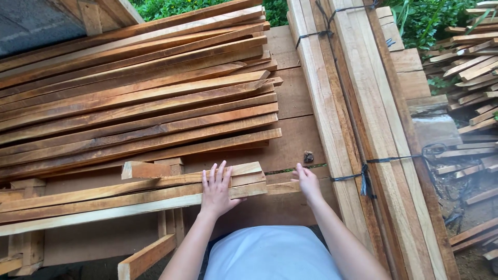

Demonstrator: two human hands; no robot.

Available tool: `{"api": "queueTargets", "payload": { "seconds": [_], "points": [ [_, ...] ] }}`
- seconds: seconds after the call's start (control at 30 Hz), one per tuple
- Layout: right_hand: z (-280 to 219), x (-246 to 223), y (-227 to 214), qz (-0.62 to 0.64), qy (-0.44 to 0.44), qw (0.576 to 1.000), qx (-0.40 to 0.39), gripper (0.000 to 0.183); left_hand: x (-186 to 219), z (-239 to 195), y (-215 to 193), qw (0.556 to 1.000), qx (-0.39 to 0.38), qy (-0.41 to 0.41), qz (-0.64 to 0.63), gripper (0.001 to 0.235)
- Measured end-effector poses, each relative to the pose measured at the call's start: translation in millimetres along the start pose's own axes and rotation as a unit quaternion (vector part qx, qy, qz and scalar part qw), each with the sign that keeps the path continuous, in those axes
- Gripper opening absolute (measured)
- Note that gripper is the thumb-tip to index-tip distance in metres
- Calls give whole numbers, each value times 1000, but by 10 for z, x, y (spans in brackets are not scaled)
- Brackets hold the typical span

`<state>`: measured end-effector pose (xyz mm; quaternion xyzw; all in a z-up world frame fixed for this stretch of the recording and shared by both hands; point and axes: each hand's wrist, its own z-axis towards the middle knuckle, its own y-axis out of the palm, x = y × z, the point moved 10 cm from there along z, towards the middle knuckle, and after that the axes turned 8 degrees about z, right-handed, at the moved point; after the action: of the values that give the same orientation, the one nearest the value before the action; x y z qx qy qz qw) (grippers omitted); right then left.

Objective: The person aligns a stack of wooden planks on a workbench and secures them with a black strap. They wrap the strap around the wood and tie it to hold the bundle together.

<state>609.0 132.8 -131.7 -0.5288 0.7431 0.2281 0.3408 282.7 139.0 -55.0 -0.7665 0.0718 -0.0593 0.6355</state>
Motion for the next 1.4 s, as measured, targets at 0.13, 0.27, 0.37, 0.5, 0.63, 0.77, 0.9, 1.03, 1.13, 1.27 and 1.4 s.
{"api": "queueTargets", "payload": {
  "seconds": [0.13, 0.27, 0.37, 0.5, 0.63, 0.77, 0.9, 1.03, 1.13, 1.27, 1.4],
  "points": [
    [135, 158, 268, -11, -10, 999, -51, 79, 7, -38, -26, 999, -23, 9, -27, 123],
    [59, 340, 969, -139, -25, 980, -139, 70, -17, -115, -199, 999, 13, -8, -50, 119],
    [24, 533, 1249, -133, -16, 979, -155, 66, -63, -350, -259, 990, 80, -26, -111, 98],
    [-407, 108, 1341, -116, 131, 962, -208, 57, -71, -900, -718, 921, 299, -62, -243, 16],
    [-437, -74, 1418, -121, 178, 951, -223, 64, -538, -1374, 304, 802, 211, -309, -466, 34],
    [-250, -75, 1618, -120, 156, 950, -241, 52, -583, -1699, 679, 572, 86, -590, -563, 67],
    [-101, -18, 1644, -155, 39, 964, -211, 46, -565, -1534, 624, 523, 43, -619, -584, 67],
    [-37, 71, 1675, -168, 30, 963, -209, 50, -585, -1569, 765, 439, 80, -603, -661, 64],
    [28, -154, 1717, -277, -104, 939, -176, 59, -615, -1420, 697, 410, 90, -582, -696, 73],
    [-577, -701, 2055, -433, -396, 790, -175, 53, -637, -1321, 428, 404, 95, -558, -719, 60],
    [-1093, -704, 2284, -445, -511, 703, -214, 57, -686, -1351, 356, 435, 84, -572, -690, 54]
  ]
}}
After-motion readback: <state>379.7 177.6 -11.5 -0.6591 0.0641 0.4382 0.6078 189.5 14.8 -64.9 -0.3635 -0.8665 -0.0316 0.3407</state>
